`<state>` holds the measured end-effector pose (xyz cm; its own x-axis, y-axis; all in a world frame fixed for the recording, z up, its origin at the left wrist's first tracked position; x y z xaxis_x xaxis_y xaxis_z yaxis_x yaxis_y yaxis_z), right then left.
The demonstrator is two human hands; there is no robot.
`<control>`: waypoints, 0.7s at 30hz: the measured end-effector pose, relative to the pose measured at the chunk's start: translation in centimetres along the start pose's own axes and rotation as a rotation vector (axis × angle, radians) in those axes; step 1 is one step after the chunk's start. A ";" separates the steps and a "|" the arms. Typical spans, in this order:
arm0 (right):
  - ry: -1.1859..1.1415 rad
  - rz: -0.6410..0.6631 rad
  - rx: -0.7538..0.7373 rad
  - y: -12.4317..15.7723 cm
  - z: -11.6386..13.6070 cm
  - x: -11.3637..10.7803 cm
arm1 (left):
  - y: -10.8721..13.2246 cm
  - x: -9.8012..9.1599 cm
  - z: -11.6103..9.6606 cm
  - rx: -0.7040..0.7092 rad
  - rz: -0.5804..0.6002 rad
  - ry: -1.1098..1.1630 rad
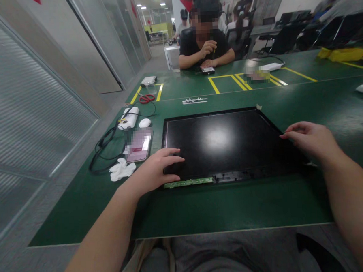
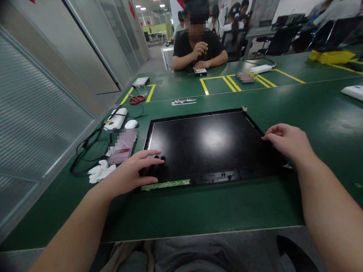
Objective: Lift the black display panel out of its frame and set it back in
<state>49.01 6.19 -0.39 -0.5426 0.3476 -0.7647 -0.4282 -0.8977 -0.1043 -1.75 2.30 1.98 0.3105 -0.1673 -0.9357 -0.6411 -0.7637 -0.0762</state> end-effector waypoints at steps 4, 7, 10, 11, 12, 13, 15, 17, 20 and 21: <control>0.008 0.003 0.106 0.3 0.6 -0.2 | 0.0 0.1 -0.1 0.027 0.017 0.008; 0.076 0.006 0.077 0.8 1.8 -0.4 | 0.0 0.2 -0.4 0.065 0.010 0.011; 0.139 -0.002 0.044 1.1 2.6 -0.6 | 0.0 0.2 -0.8 0.112 0.006 0.011; 0.154 -0.003 0.039 1.2 2.8 -0.6 | 0.0 0.2 -0.9 0.126 0.007 0.010; 0.164 -0.006 0.034 1.3 3.0 -0.7 | 0.1 0.3 -0.9 0.137 0.008 0.007; 0.168 -0.007 0.032 1.4 3.1 -0.7 | 0.1 0.3 -1.0 0.146 0.009 0.004; 0.168 -0.009 0.034 1.4 3.2 -0.7 | 0.1 0.3 -1.1 0.156 0.008 0.000; 0.161 -0.009 0.038 1.5 3.2 -0.8 | 0.2 0.4 -1.1 0.157 0.011 0.001; 0.147 -0.015 0.040 1.5 3.1 -0.8 | 0.2 0.4 -1.1 0.148 0.014 0.002; 0.142 -0.017 0.044 1.4 3.0 -0.8 | 0.2 0.4 -1.1 0.144 0.018 0.001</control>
Point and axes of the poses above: each hand's wrist, its own y-axis away from the middle knuckle, its own x-axis out of the palm, z = x × y, the point moved 3 cm from there along -y, towards the middle knuckle, and after that the axes turned 6 degrees about -y, right-handed, at the moved point
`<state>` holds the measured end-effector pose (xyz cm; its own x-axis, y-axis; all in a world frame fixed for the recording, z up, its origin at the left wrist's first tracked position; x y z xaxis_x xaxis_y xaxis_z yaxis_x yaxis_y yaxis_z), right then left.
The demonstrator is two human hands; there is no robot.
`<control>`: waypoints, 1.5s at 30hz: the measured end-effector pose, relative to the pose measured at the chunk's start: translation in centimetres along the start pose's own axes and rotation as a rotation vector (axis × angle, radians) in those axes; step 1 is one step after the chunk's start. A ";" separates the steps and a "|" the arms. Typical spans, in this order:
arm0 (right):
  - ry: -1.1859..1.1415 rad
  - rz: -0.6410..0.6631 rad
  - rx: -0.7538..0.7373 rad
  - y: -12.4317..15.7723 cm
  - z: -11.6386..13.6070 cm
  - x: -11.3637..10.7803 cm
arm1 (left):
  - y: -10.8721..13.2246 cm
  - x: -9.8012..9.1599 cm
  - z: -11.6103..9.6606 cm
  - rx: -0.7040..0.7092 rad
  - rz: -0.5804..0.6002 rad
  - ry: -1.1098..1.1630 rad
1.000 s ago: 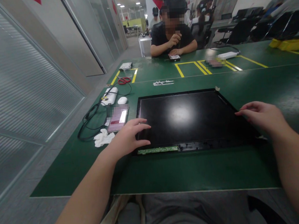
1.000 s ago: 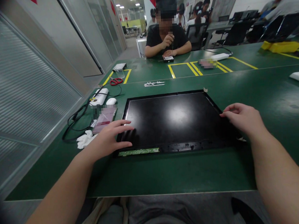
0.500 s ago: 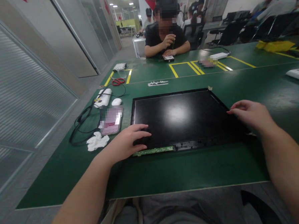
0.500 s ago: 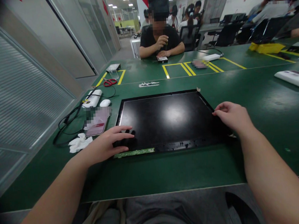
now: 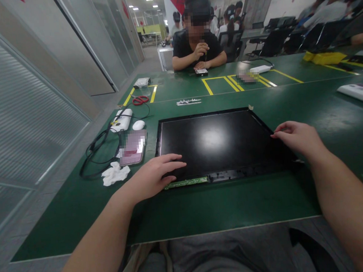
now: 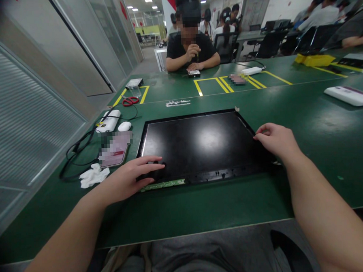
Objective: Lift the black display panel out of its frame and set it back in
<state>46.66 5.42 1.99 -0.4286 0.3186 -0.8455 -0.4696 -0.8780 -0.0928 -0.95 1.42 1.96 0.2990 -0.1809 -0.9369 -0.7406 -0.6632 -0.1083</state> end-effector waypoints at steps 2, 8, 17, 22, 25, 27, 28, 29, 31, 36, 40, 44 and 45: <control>-0.019 0.002 0.014 0.0 -0.2 0.1 | -0.1 0.0 0.0 -0.008 0.009 0.004; -0.208 0.010 0.072 -0.1 -0.8 0.5 | -0.2 -0.3 0.2 -0.080 -0.052 0.037; -0.390 -0.071 0.071 -0.4 -1.7 0.8 | 0.1 0.0 2.1 -0.517 -0.195 -0.173; -0.336 -0.070 0.048 -1.1 -2.5 1.0 | 0.1 1.1 2.5 -0.552 -0.038 -0.233; -0.258 -0.004 0.053 -1.2 -2.3 1.2 | 0.0 1.2 2.6 -0.540 -0.027 -0.255; -0.215 0.040 0.043 -1.0 -1.9 1.4 | -0.1 1.1 2.7 -0.544 -0.012 -0.253; -0.191 0.061 0.036 -1.0 -1.8 1.5 | -0.1 1.1 2.8 -0.546 -0.009 -0.252; -0.166 0.076 0.027 -1.0 -1.7 1.6 | -0.1 1.0 2.9 -0.545 -0.014 -0.252; -0.115 0.095 0.005 -1.1 -1.6 1.7 | 0.0 0.9 2.9 -0.535 -0.038 -0.245; -0.020 0.135 -0.049 -1.7 -2.0 2.0 | 0.1 1.1 3.1 -0.527 -0.034 -0.249; 0.033 0.145 -0.151 -1.9 -2.0 2.4 | -0.1 1.3 3.4 -0.492 -0.054 -0.277; 0.078 0.138 -0.176 -2.1 -2.3 2.7 | -0.2 1.3 3.8 -0.499 -0.087 -0.273; 0.086 0.138 -0.179 -2.1 -2.4 2.7 | -0.2 1.3 3.9 -0.500 -0.088 -0.274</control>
Point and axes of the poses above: each hand's wrist, its own y-axis away from the middle knuckle, its own x-axis out of the palm, z = x × y, the point moved 3 cm from there along -y, towards the middle knuckle, and after that the axes turned 6 degrees about -y, right-handed, at the moved point
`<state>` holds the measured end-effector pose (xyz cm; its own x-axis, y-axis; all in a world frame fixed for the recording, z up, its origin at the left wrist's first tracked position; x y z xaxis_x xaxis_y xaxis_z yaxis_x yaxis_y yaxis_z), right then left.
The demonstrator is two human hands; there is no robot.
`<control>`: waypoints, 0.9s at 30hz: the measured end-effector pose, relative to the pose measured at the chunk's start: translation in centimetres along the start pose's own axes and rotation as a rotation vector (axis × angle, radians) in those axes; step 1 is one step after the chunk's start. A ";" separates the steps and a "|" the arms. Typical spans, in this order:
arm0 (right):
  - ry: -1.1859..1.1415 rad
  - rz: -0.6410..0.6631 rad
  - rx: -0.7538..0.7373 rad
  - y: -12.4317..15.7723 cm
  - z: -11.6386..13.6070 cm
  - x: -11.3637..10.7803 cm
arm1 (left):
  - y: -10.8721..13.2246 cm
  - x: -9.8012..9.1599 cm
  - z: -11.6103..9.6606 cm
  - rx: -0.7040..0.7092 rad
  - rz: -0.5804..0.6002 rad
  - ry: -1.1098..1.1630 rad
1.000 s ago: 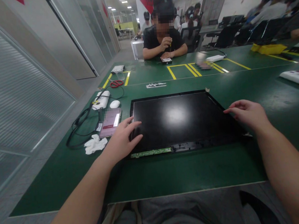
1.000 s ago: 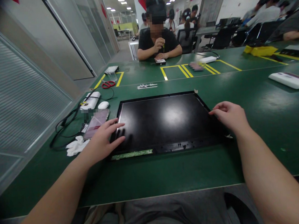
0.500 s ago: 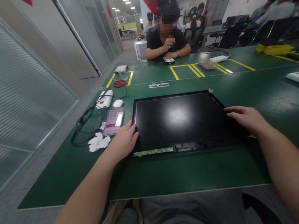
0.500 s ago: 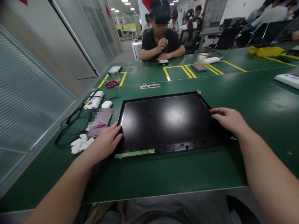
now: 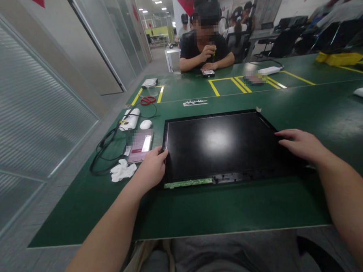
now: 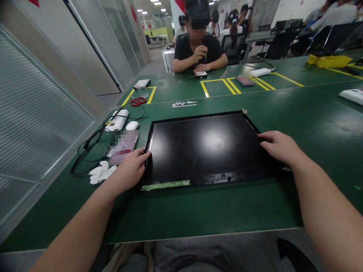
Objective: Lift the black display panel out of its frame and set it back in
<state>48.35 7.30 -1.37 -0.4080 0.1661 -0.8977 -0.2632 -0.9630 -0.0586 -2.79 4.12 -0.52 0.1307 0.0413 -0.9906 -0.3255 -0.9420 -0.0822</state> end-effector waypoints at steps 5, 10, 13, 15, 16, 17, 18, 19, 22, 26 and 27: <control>0.027 0.007 0.008 -0.2 -0.5 0.1 | -0.1 0.0 0.4 0.020 0.012 0.019; 0.018 0.001 -0.024 -0.3 -0.7 0.2 | -0.1 0.4 0.7 0.034 0.017 -0.026; 0.005 -0.002 -0.014 -0.2 -0.6 0.0 | -0.1 0.5 0.9 0.039 -0.002 -0.021; 0.001 0.009 0.004 -0.1 -0.4 -0.1 | -0.2 0.4 0.9 0.036 0.000 -0.012; 0.001 0.013 0.013 -0.1 -0.3 -0.2 | -0.2 0.4 0.8 0.034 0.008 -0.006; -0.001 0.016 0.023 0.0 -0.2 -0.3 | -0.2 0.4 0.8 0.029 0.016 -0.001; -0.004 0.015 0.033 0.0 -0.1 -0.3 | -0.2 0.4 0.8 0.025 0.021 0.005; -0.010 0.013 0.040 0.1 0.0 -0.4 | -0.2 0.3 0.7 0.023 0.023 0.011; -0.030 0.029 0.045 0.0 0.1 -0.5 | -0.1 0.2 0.4 0.020 0.005 0.036; -0.035 0.022 0.072 0.0 -0.1 -0.5 | 0.0 0.1 0.0 -0.018 -0.014 0.051; -0.042 0.010 0.078 0.0 -0.1 -0.5 | 0.1 0.0 -0.1 -0.029 -0.018 0.040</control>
Point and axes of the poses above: each hand's wrist, its own y-axis away from the middle knuckle, its own x-axis out of the palm, z = x × y, the point moved 3 cm from there along -y, towards the middle knuckle, and after that the axes turned 6 degrees about -y, right-handed, at the moved point
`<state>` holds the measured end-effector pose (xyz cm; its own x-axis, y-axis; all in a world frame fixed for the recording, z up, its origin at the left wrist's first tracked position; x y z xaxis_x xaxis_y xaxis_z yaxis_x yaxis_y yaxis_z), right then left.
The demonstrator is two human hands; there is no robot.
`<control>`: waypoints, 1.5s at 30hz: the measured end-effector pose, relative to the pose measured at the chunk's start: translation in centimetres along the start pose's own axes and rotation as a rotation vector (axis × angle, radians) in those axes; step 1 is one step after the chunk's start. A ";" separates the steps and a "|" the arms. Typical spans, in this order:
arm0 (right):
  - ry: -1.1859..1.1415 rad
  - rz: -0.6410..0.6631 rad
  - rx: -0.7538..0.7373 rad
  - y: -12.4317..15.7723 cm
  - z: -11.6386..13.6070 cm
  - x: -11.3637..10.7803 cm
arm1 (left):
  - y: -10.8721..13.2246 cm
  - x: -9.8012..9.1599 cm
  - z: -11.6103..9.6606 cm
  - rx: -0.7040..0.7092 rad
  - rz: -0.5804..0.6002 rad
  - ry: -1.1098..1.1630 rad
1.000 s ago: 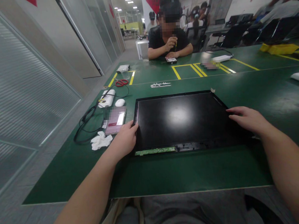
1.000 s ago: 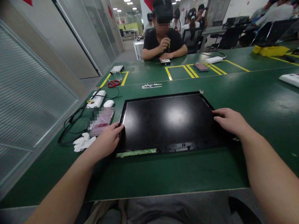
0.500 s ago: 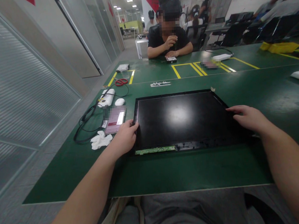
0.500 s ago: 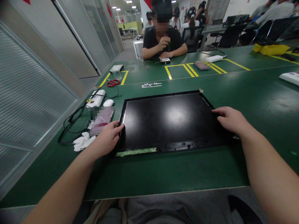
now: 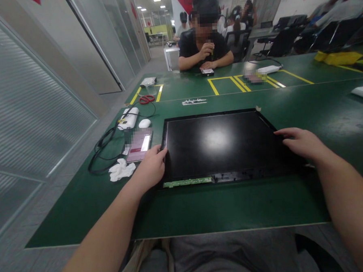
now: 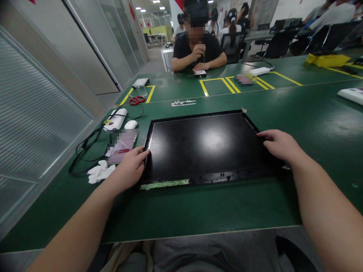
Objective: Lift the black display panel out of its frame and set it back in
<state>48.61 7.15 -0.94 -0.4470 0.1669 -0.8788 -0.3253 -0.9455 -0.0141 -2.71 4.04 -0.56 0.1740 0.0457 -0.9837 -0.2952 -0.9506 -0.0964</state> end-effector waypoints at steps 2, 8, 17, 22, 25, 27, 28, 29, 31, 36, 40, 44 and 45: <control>-0.022 -0.018 0.009 0.2 0.1 -0.1 | 0.1 -0.1 -0.1 -0.017 -0.010 -0.033; -0.021 -0.005 0.100 0.9 1.0 -0.6 | 0.1 -0.6 -0.2 -0.026 0.032 0.030; -0.030 -0.026 0.044 0.7 0.3 -0.4 | 0.0 -1.3 -0.2 -0.157 -0.061 0.464; -0.026 -0.002 0.074 0.6 0.3 -0.6 | -0.2 -1.1 -0.7 -0.329 -0.138 1.115; -0.020 -0.017 0.051 0.5 0.3 -0.5 | -0.3 -1.1 -1.1 -0.510 -0.205 1.263; -0.013 -0.025 0.028 0.4 0.1 -0.4 | -0.3 -1.0 -1.5 -0.629 -0.236 1.387; -0.009 -0.026 0.020 0.3 0.0 -0.4 | -0.3 -0.9 -1.6 -0.677 -0.229 1.470; -0.005 -0.025 0.013 0.3 0.0 -0.3 | -0.3 -0.8 -1.8 -0.722 -0.228 1.548; -0.004 -0.024 0.007 0.3 -0.1 -0.3 | -0.2 -0.7 -1.9 -0.768 -0.196 1.666; -0.012 -0.033 0.028 0.5 0.3 -0.5 | 0.0 -0.3 -1.7 -0.680 -0.067 1.657; -0.015 -0.020 0.049 0.4 0.3 -0.4 | 0.2 -0.3 -1.8 -0.576 0.030 1.624; -0.015 -0.023 0.028 0.3 0.0 -0.2 | 0.2 -0.4 -2.0 -0.545 0.080 1.582; -0.015 -0.026 0.019 0.3 0.0 -0.2 | 0.2 -0.4 -1.9 -0.547 0.068 1.572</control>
<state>48.57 6.87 -0.76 -0.4501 0.1960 -0.8712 -0.3528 -0.9353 -0.0281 -1.02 3.20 0.10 0.9885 -0.0081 0.1510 -0.0585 -0.9413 0.3324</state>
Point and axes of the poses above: each hand's wrist, its own y-axis away from the middle knuckle, its own x-axis out of the palm, z = x × y, the point moved 3 cm from there along -y, towards the middle knuckle, and after that the axes turned 6 degrees about -y, right-handed, at the moved point
